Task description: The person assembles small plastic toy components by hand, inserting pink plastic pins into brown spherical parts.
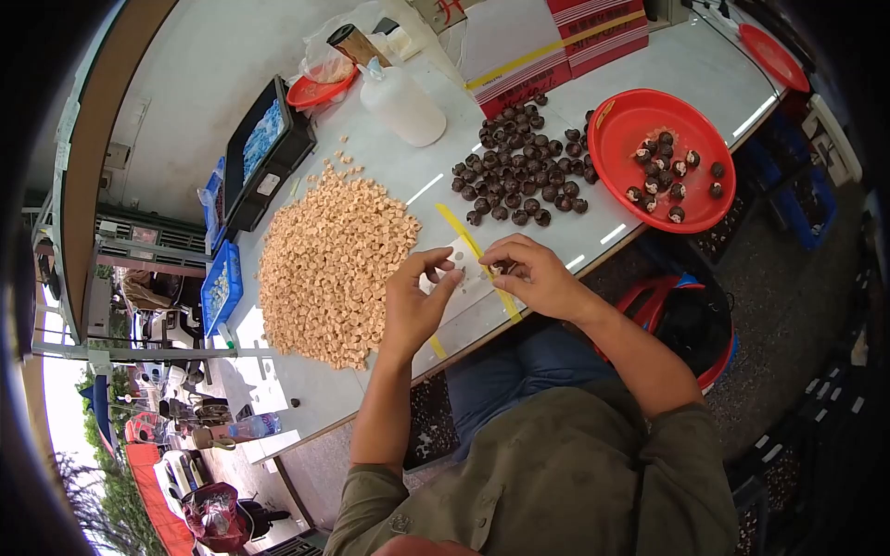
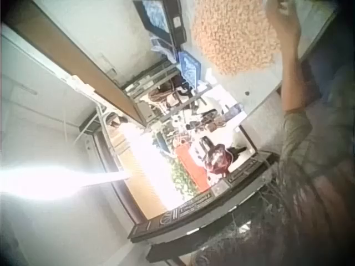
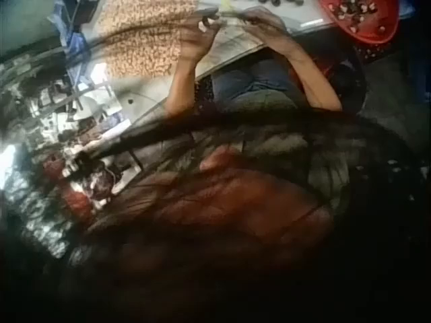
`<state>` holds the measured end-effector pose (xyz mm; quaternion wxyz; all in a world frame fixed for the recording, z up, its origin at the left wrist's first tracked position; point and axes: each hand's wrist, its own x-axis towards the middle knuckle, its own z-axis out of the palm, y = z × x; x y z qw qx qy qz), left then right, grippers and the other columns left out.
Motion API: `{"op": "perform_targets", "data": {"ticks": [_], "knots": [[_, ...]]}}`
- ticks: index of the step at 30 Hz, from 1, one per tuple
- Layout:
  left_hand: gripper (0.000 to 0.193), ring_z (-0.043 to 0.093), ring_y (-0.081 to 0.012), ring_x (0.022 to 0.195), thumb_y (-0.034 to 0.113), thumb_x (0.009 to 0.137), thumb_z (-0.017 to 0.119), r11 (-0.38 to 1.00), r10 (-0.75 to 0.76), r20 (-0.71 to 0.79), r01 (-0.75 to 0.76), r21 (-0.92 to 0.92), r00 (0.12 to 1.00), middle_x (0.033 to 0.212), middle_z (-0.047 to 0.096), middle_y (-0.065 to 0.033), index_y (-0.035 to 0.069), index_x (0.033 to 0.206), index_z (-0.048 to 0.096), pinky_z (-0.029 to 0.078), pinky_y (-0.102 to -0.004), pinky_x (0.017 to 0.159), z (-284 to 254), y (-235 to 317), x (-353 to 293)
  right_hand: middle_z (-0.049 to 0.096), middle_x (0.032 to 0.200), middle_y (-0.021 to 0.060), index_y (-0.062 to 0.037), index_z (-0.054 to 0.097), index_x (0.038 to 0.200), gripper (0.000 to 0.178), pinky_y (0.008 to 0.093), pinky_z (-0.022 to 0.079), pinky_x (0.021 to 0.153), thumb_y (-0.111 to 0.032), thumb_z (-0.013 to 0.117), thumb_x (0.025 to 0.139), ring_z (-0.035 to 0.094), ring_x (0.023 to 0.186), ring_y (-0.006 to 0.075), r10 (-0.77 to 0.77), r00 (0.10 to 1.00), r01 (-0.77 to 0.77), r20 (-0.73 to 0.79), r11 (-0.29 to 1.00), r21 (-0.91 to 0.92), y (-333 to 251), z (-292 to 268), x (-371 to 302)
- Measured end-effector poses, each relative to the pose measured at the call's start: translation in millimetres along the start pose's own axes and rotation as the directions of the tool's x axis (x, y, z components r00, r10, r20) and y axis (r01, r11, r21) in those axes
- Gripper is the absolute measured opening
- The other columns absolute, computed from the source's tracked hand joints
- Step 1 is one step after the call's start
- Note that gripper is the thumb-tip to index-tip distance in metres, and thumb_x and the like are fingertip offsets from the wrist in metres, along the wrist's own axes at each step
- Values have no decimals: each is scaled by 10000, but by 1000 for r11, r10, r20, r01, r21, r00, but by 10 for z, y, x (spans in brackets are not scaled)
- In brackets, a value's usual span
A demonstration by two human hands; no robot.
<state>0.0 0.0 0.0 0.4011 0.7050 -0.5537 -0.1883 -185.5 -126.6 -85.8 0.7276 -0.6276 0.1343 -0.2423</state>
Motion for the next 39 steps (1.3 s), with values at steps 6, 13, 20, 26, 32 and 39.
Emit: {"op": "perform_targets", "data": {"ticks": [6,13,20,26,32,39], "knots": [[293,583,-168,786,42,870,771,1000,-22,-144,22,-2,989,912,712,-83,5,1154,713,505,-310,748,-118,-48,-137,673,1142,96,43,699,1147,230,266,544,824,48,677,918,650,950,119,-20,992,20,-122,1000,5,-80,63,-33],[278,583,-144,794,33,883,758,998,-64,-193,58,-37,979,912,715,-79,-6,1154,710,502,-296,754,-271,-160,-282,710,990,90,28,707,1130,221,261,545,782,32,694,909,665,879,115,-56,993,30,-105,971,-237,-156,101,-53],[198,649,-180,746,82,909,736,975,-167,-220,194,109,961,851,698,-99,-8,1086,724,533,-349,660,-588,-409,-571,708,1004,65,8,685,1124,189,263,539,844,-6,701,937,662,919,110,-88,964,44,-250,983,-177,-392,-281,-212],[199,664,-308,856,162,819,803,864,-153,-65,166,475,986,875,691,-109,48,958,716,502,-428,762,-585,-321,-846,658,963,112,1,685,1040,224,373,519,762,-196,734,946,654,874,269,-495,763,-169,-417,470,-867,-844,-1287,-374],[175,632,-287,890,171,790,797,725,-55,-10,47,688,998,884,643,-79,87,914,705,460,-432,786,-500,-316,-905,643,993,130,-33,712,1048,305,465,477,800,-320,709,946,603,939,335,-537,716,-592,-447,-128,-796,-923,-1619,-447],[103,626,-290,878,148,862,725,703,1,25,-19,711,1000,877,639,-75,84,915,664,442,-425,788,-439,-242,-804,617,977,108,-61,706,1065,227,444,468,830,-173,744,870,591,950,328,-633,752,-119,-184,144,-982,-790,-836,-146]]}}
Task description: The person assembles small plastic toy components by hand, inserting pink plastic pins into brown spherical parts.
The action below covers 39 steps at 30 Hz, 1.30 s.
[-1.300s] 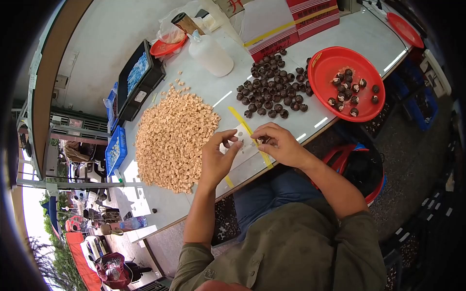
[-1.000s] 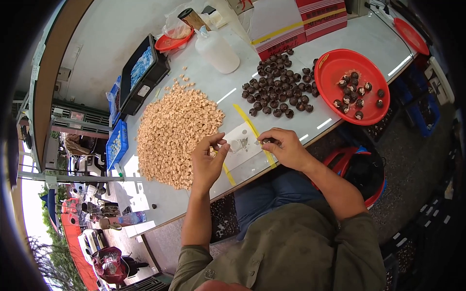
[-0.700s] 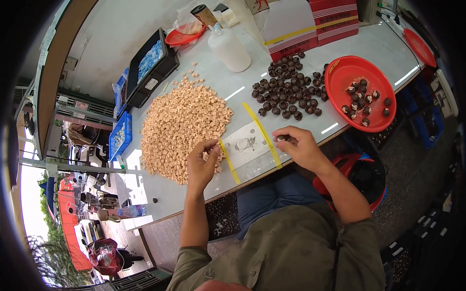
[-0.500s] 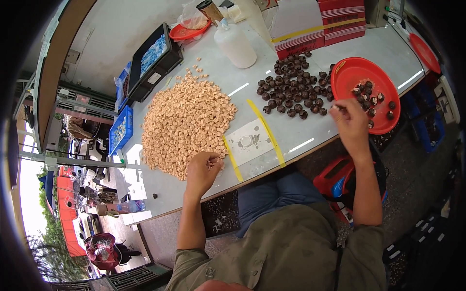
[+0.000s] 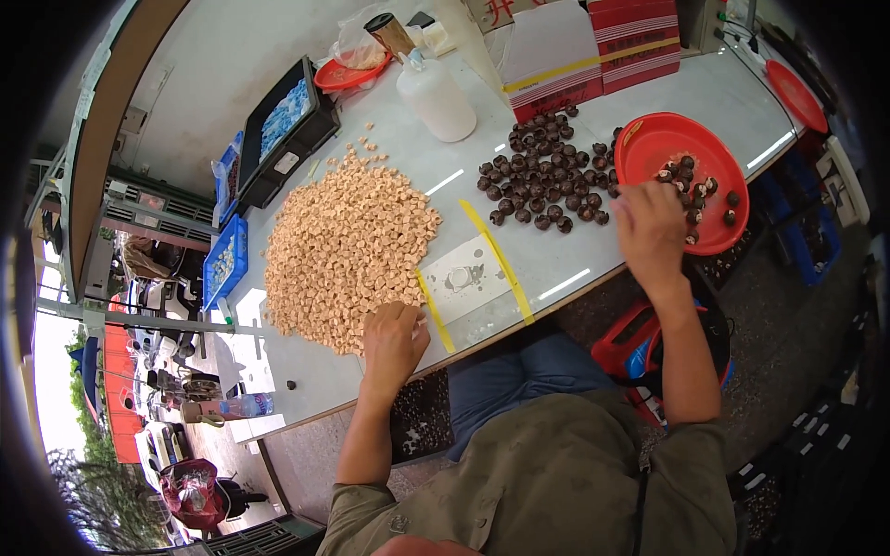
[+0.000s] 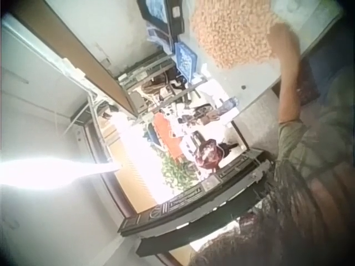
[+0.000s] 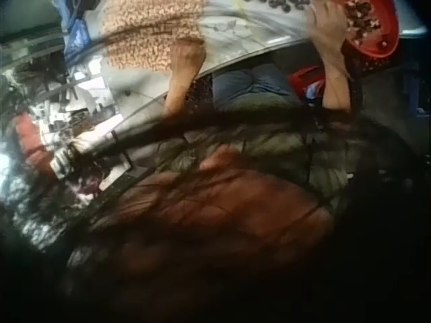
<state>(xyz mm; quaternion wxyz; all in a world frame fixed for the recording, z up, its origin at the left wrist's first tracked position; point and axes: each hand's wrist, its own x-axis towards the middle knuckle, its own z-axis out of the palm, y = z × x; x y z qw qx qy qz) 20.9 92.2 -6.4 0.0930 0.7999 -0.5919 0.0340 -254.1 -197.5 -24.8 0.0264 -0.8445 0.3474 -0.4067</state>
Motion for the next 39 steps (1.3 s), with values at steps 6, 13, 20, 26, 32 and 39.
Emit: {"op": "perform_targets", "data": {"ticks": [6,13,20,26,32,39], "knots": [[160,629,-283,860,153,860,724,999,3,-109,-8,-43,994,885,649,-79,82,978,643,459,-436,770,140,174,169,598,985,78,-63,700,1008,245,417,448,818,-166,784,803,559,989,284,-182,975,169,129,980,106,-534,467,-48],[189,653,-313,825,158,843,770,962,-67,18,69,-263,998,867,687,-103,65,962,656,484,-437,747,62,106,178,589,961,67,-72,661,908,184,403,446,794,-152,782,793,553,959,264,-281,939,267,197,959,96,-564,640,-38],[130,645,-323,852,133,848,767,952,-17,-15,12,-306,1000,860,650,-112,59,946,726,501,-432,757,212,49,140,620,1016,144,-4,635,1049,250,379,538,744,49,717,818,662,885,331,-36,959,-170,282,722,671,-825,572,-239],[111,653,-330,849,79,851,734,965,8,-35,-17,-263,999,871,657,-125,39,953,718,510,-430,760,192,113,160,610,1097,62,-3,666,1133,264,284,542,813,86,665,884,635,909,133,-115,846,-453,520,359,816,-906,626,-435],[120,661,-318,794,58,820,731,960,-23,-38,12,-279,999,863,675,-131,21,930,703,517,-417,741,212,92,148,629,1077,60,7,640,1249,321,276,541,843,75,631,935,626,941,109,-129,613,-777,779,78,625,-964,668,-497],[148,674,-288,751,36,771,742,955,-53,-67,31,-294,996,829,698,-126,12,914,715,531,-402,701,285,20,164,632,1075,46,15,608,1274,332,253,530,892,75,623,948,618,993,94,-171,674,-677,719,249,693,-935,652,-460]]}}
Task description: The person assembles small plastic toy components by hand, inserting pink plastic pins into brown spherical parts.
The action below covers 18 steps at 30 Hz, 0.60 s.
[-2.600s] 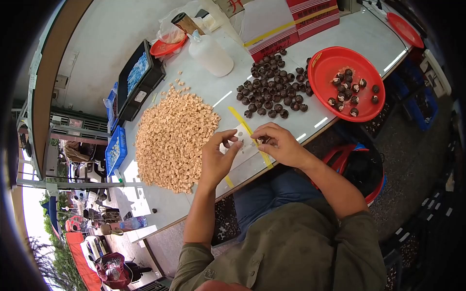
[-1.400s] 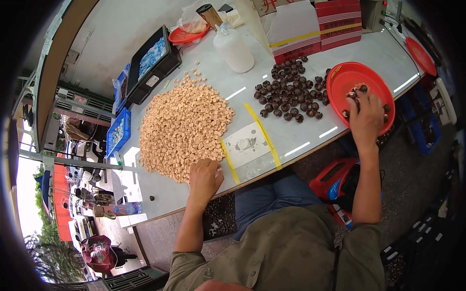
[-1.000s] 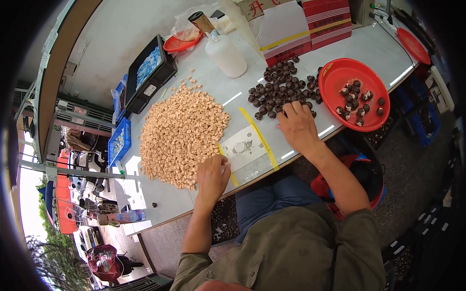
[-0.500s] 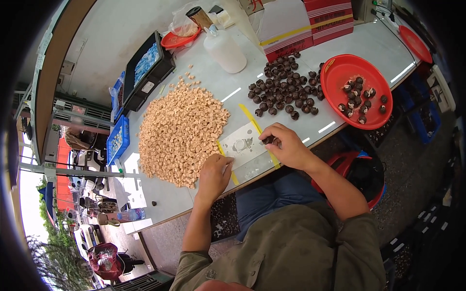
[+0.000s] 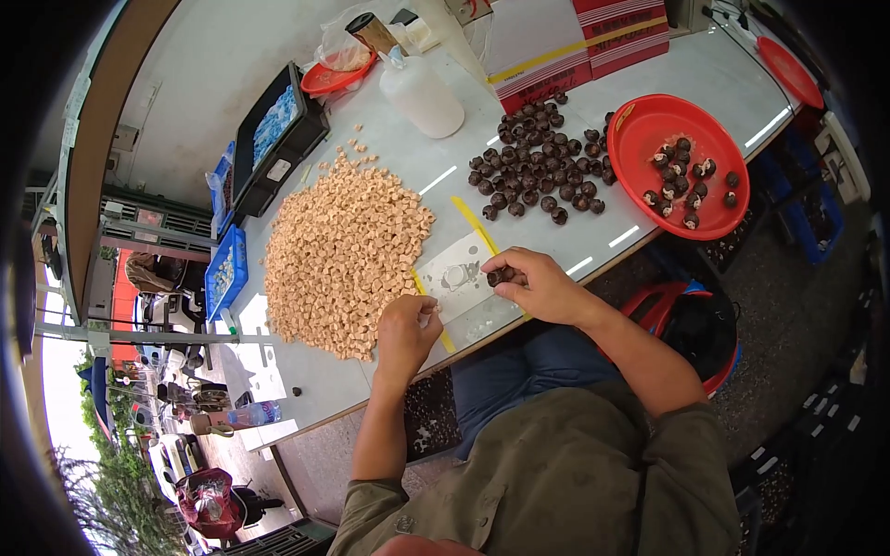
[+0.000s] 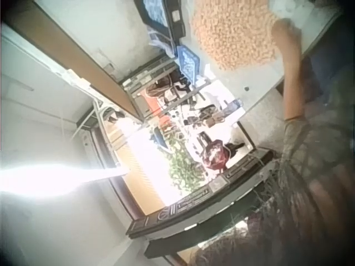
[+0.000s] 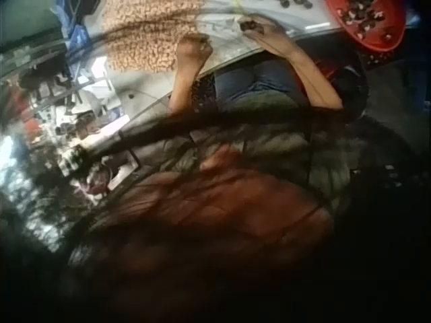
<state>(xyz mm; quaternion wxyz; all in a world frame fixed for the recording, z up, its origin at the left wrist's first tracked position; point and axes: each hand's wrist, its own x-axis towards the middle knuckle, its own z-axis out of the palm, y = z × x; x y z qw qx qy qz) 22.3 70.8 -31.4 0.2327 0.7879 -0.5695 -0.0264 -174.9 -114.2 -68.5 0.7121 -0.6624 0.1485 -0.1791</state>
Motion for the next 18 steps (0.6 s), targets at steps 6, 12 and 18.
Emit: {"op": "perform_targets", "data": {"ticks": [6,12,18], "knots": [[164,637,-198,654,57,778,773,990,-61,23,64,-125,998,798,708,-93,4,931,751,514,-327,618,-81,78,284,632,1081,51,14,610,1274,334,253,530,896,64,634,946,616,997,93,22,1000,-21,-17,997,75,13,-2,-7],[176,620,-179,651,81,787,784,988,-45,92,58,-144,995,800,724,-95,2,943,767,511,-321,623,-103,168,538,635,1084,54,19,606,1276,334,255,530,905,57,637,947,616,999,92,21,999,-19,-28,995,93,51,-14,-2],[188,673,-231,704,82,783,764,998,16,133,-8,-58,991,847,736,-123,11,958,767,541,-351,671,-50,127,609,636,1081,51,21,607,1277,333,257,531,904,52,639,947,616,996,91,0,1000,3,-29,996,91,55,-22,4]]}}
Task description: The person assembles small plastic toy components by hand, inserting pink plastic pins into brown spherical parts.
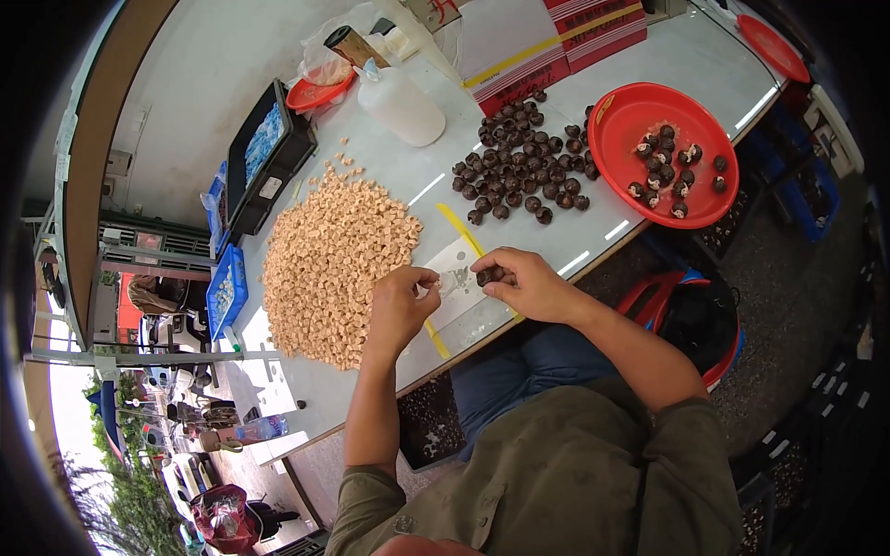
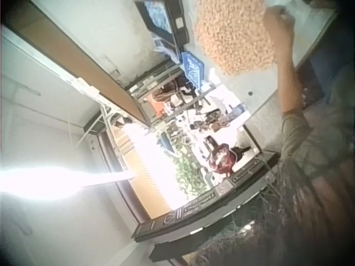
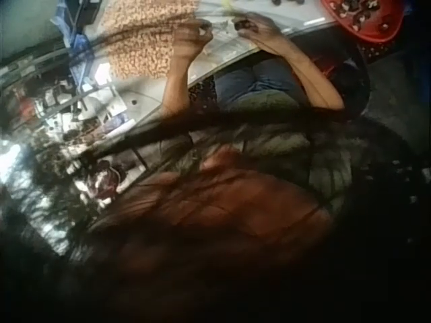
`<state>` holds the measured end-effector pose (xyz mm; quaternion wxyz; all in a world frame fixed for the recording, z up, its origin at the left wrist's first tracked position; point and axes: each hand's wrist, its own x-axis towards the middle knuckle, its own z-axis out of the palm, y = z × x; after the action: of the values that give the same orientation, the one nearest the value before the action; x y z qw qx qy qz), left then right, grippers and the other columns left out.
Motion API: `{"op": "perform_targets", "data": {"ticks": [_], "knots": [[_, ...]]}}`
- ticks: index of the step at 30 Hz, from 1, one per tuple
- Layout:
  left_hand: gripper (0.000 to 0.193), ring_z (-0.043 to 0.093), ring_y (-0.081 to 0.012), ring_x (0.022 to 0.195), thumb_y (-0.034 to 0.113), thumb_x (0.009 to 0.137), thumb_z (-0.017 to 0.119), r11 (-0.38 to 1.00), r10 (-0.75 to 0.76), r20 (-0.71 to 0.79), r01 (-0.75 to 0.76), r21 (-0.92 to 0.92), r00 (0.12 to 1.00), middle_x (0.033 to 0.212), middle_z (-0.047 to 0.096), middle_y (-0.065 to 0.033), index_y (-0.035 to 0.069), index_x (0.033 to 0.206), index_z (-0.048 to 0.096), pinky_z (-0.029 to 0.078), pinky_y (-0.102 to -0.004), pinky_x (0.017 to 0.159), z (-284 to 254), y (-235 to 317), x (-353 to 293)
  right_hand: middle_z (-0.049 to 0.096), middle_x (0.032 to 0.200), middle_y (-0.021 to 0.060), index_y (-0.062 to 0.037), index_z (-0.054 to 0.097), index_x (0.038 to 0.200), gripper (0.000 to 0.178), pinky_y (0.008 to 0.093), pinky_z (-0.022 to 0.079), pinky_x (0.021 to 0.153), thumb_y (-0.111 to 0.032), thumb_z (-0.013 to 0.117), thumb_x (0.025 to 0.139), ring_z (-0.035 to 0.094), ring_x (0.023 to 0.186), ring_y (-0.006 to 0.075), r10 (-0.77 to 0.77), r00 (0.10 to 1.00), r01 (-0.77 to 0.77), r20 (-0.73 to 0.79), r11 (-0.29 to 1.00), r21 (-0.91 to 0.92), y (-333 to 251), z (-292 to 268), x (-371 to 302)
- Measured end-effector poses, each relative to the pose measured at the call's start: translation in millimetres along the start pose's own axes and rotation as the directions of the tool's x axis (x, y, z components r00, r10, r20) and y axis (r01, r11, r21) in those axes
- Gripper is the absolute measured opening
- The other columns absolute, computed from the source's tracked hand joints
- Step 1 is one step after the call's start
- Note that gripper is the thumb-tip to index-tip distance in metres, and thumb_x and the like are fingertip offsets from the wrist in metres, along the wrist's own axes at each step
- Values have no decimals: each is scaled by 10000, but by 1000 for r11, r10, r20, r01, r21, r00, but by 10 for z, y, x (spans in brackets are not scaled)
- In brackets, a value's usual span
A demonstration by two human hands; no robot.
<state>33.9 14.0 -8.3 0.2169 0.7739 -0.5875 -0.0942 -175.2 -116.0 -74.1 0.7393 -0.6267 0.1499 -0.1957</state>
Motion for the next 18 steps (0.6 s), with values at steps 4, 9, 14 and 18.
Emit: {"op": "perform_targets", "data": {"ticks": [4,9,14,18], "knots": [[180,713,-269,779,83,782,754,1000,24,17,-24,11,1000,872,739,-142,14,947,765,562,-371,719,6,15,32,636,1075,52,21,611,1274,329,256,532,899,46,643,947,616,991,88,-14,1000,14,-2,1000,-13,-23,-1,-2],[173,719,-301,829,88,771,745,998,4,47,-7,67,999,872,734,-152,21,928,765,566,-396,768,-1,47,50,624,1082,51,16,620,1264,325,257,532,897,49,647,942,615,991,91,-9,1000,9,-5,1000,-2,-16,-1,4],[181,710,-317,816,84,755,736,995,24,67,-31,97,997,857,726,-157,17,920,762,561,-412,765,-19,84,76,597,1101,54,10,633,1252,322,260,531,898,53,655,934,617,981,100,-54,998,53,-24,998,-39,-20,4,3],[176,707,-325,809,76,743,730,989,47,73,-56,136,996,844,719,-163,10,904,760,560,-419,762,-17,97,94,609,1108,93,38,627,1254,312,280,555,846,40,643,942,638,952,125,-114,993,112,-33,991,-72,3,10,12]]}}
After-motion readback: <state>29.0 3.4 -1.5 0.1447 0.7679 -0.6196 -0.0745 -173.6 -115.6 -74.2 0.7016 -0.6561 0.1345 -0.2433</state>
